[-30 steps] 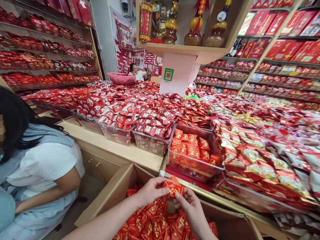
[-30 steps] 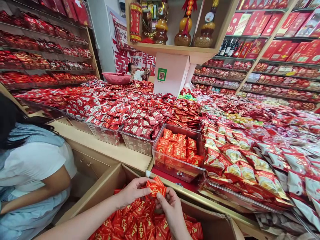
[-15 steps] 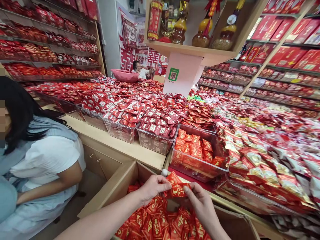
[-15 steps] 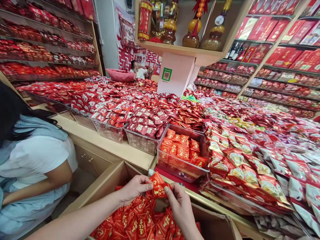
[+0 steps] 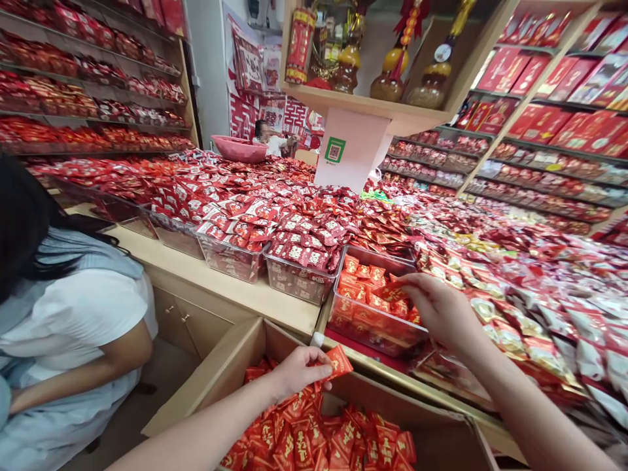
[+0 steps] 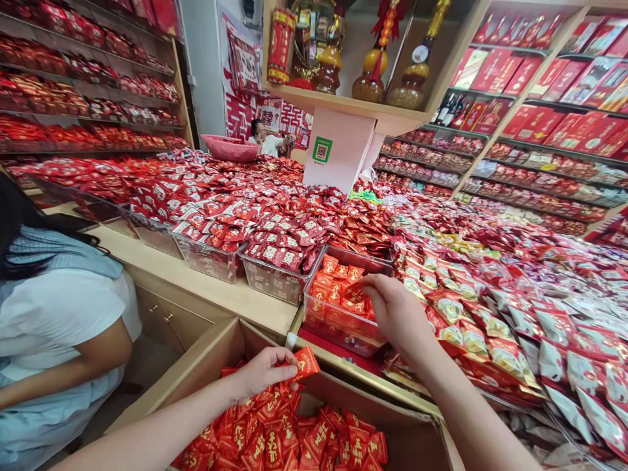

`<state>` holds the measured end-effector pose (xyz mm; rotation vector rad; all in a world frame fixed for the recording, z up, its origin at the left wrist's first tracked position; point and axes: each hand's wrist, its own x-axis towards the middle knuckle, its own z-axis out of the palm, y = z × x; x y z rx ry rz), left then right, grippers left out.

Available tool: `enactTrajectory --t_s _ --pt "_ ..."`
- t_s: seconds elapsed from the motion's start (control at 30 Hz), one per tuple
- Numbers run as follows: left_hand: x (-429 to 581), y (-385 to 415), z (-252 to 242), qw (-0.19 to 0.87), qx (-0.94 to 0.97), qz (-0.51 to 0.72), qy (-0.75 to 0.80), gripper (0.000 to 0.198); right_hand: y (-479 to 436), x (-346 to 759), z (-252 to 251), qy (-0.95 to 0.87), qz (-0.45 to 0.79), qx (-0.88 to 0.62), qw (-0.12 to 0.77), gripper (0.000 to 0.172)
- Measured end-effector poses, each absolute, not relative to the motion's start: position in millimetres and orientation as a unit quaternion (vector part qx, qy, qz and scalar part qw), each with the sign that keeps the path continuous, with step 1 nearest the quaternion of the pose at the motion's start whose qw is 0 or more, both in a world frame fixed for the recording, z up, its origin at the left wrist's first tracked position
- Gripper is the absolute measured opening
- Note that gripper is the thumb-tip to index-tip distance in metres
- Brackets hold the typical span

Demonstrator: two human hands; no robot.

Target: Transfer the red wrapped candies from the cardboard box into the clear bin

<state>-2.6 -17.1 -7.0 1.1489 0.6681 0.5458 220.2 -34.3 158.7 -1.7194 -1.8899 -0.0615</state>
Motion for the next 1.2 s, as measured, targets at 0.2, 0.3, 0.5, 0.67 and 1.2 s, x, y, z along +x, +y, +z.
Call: enactTrajectory --t_s 0.2,0.3,0.5,0.67,1.2 --pt "-6 -14 -20 0.723 0.569 0.227 0.319 0.031 9 219 155 -0.762 0.074 -0.635 0.098 0.02" --pt "-7 -13 -20 0.718 0.578 0.227 0.314 0.03 21 216 147 -0.764 0.119 -0.633 0.052 0.016" --pt "-9 -12 -23 0.704 0.605 0.219 0.299 0.027 39 218 137 -0.764 0.155 -0.625 0.04 0.012" --pt "-11 -10 -33 0.693 0.621 0.204 0.302 0.028 46 222 130 -0.756 0.172 -0.63 0.043 0.011" --pt "-11 -9 -33 0.699 0.627 0.177 0.294 0.029 42 221 139 -0.756 0.173 -0.631 0.026 0.012"
